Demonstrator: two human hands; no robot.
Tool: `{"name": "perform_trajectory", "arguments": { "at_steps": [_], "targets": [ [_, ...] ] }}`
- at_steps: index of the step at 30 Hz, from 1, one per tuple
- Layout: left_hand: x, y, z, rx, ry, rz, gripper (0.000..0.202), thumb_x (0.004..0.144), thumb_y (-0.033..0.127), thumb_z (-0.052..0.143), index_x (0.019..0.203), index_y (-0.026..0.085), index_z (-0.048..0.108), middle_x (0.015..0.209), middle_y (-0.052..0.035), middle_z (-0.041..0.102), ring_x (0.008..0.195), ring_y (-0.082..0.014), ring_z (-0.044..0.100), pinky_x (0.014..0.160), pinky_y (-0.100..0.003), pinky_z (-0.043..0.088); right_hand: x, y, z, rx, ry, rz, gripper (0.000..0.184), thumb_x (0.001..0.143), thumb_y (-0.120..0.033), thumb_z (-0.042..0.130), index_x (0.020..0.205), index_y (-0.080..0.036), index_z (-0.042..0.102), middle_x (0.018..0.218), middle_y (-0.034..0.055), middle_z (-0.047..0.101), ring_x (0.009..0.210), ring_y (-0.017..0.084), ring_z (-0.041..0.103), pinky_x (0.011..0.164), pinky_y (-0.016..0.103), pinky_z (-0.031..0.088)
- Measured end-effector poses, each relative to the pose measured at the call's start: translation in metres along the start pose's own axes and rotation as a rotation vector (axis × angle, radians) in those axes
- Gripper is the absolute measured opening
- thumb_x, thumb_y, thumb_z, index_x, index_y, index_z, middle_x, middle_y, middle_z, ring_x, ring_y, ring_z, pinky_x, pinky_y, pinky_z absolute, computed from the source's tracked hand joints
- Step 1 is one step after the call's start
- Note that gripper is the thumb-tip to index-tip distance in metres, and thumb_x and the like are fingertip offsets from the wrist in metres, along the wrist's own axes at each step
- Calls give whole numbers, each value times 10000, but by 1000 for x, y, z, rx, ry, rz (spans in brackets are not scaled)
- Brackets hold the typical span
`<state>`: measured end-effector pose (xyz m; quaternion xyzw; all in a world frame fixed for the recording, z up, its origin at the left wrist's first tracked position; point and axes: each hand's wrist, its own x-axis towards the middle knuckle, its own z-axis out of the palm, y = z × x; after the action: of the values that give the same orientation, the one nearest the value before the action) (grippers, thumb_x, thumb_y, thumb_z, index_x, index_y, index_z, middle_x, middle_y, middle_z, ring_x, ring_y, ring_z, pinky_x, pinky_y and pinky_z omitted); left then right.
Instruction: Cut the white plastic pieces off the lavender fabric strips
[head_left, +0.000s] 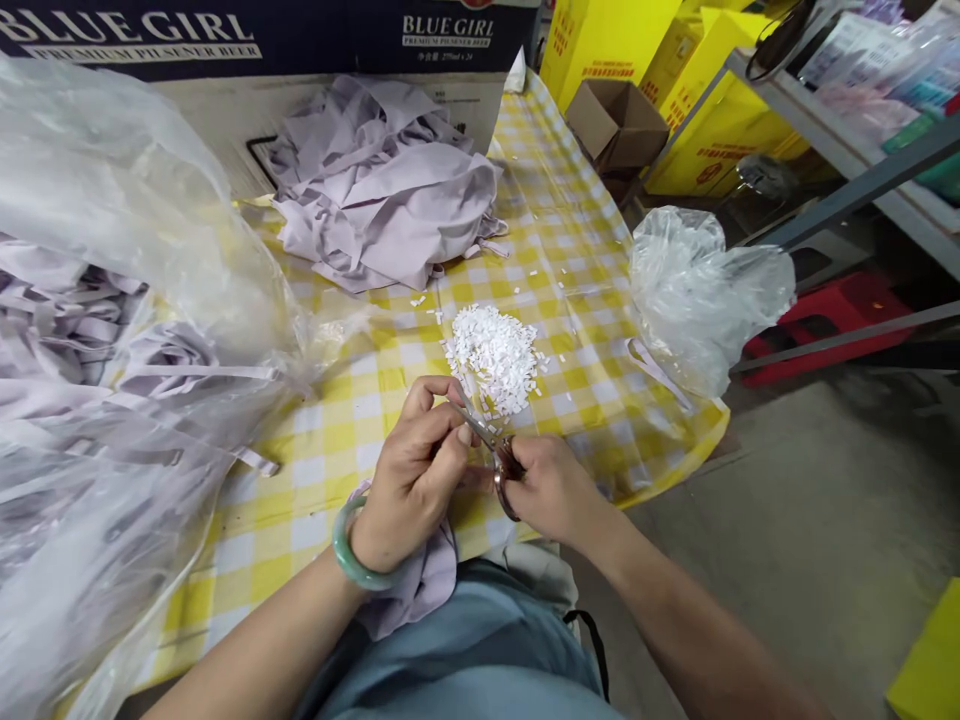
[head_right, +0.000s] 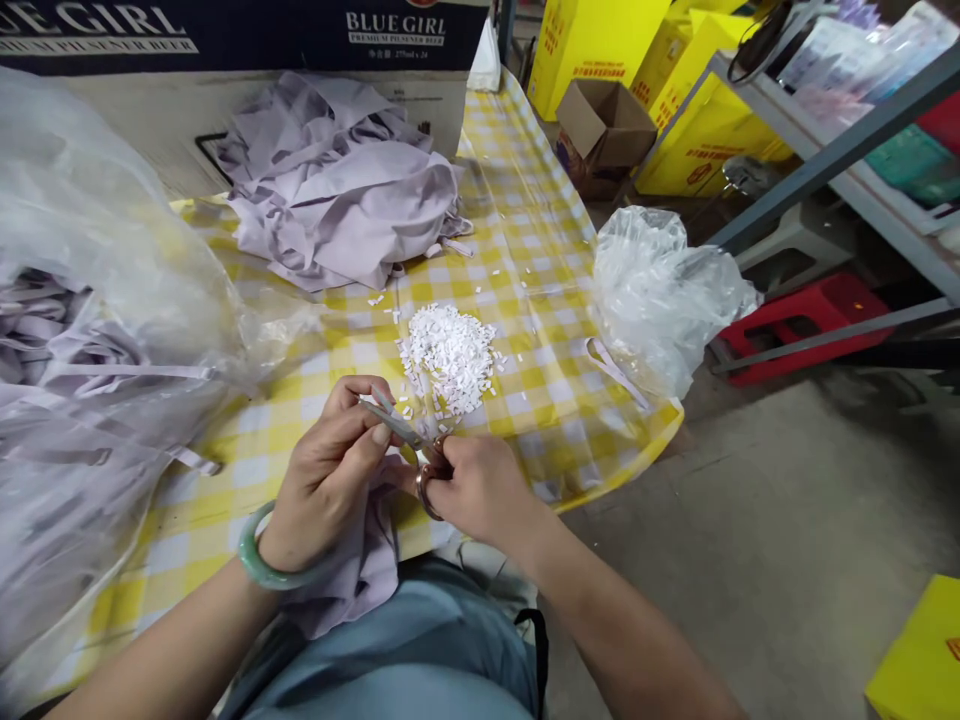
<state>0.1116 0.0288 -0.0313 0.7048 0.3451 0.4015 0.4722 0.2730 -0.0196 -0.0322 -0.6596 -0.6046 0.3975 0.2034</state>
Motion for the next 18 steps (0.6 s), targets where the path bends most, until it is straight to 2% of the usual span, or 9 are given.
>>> {"name": "perform_trajectory", "arguments": {
  "at_steps": [4, 6, 8, 10, 11, 12, 14, 16, 18],
  "targets": [
    [8, -1, 1, -1, -31, 29, 253, 960, 194, 475, 733, 186, 587, 883, -67, 535, 1018, -217, 499, 881, -349, 468, -2, 13, -3, 62, 53, 69, 360, 794, -344, 699, 531, -206, 494, 479, -29, 517, 477, 113, 449, 514, 250, 325],
    [7, 0, -10, 51, -38, 39, 272, 958, 187, 459, 712, 180, 573, 887, -71, 539, 1003, -215, 521, 853, -342, 472, -4, 16, -4, 152, 88, 88, 307, 815, -391, 698, 598, -207, 583, 537, -7, 598, 521, 145, 547, 538, 262, 392],
    [-3, 2, -31, 166, -44, 29, 288, 960, 185, 441, 693, 178, 547, 905, -79, 546, 992, -215, 545, 825, -336, 475, -6, 16, 0, 226, 106, 28, 219, 813, -427, 717, 772, -213, 696, 700, 32, 708, 663, 196, 659, 621, 296, 483],
    [-24, 2, -56, 362, -69, -5, 217, 954, 204, 464, 768, 177, 573, 995, -102, 575, 1039, -232, 560, 865, -358, 476, -8, 13, 12, 248, 83, -118, 301, 789, -409, 758, 1022, -220, 731, 955, 83, 751, 862, 238, 704, 752, 343, 538],
    [-38, 0, -67, 479, -100, -29, 130, 936, 240, 517, 861, 177, 603, 1090, -123, 585, 1093, -259, 555, 913, -393, 470, -10, 11, 21, 237, 43, -210, 392, 779, -383, 774, 1132, -223, 710, 1078, 104, 736, 972, 255, 695, 836, 368, 542],
    [-54, -2, -77, 591, -142, -60, 134, 899, 284, 588, 980, 181, 618, 1202, -145, 575, 1157, -298, 537, 964, -444, 456, -12, 9, 32, 212, -9, -307, 490, 759, -357, 793, 1215, -223, 677, 1179, 120, 708, 1071, 271, 669, 920, 396, 527],
    [-87, -5, -87, 733, -255, -137, 396, 803, 317, 699, 1167, 203, 593, 1356, -167, 529, 1245, -368, 493, 1020, -530, 429, -19, 6, 58, 119, -113, -469, 632, 724, -299, 809, 1317, -216, 609, 1325, 139, 639, 1233, 304, 579, 1052, 453, 455],
    [-113, -5, -87, 709, -340, -231, 391, 779, 192, 656, 1164, 227, 592, 1321, -138, 566, 1198, -334, 548, 983, -481, 483, -28, 3, 83, 33, -187, -548, 593, 741, -199, 755, 1313, -215, 599, 1337, 130, 635, 1267, 302, 543, 1106, 469, 399],
    [-123, 0, -83, 592, -399, -329, 392, 718, 30, 542, 1043, 238, 609, 1163, -80, 632, 1047, -244, 628, 892, -358, 532, -35, -1, 99, 56, -208, -521, 447, 742, -76, 661, 1166, -217, 663, 1174, 97, 708, 1126, 252, 621, 1029, 392, 463]
  ]
}}
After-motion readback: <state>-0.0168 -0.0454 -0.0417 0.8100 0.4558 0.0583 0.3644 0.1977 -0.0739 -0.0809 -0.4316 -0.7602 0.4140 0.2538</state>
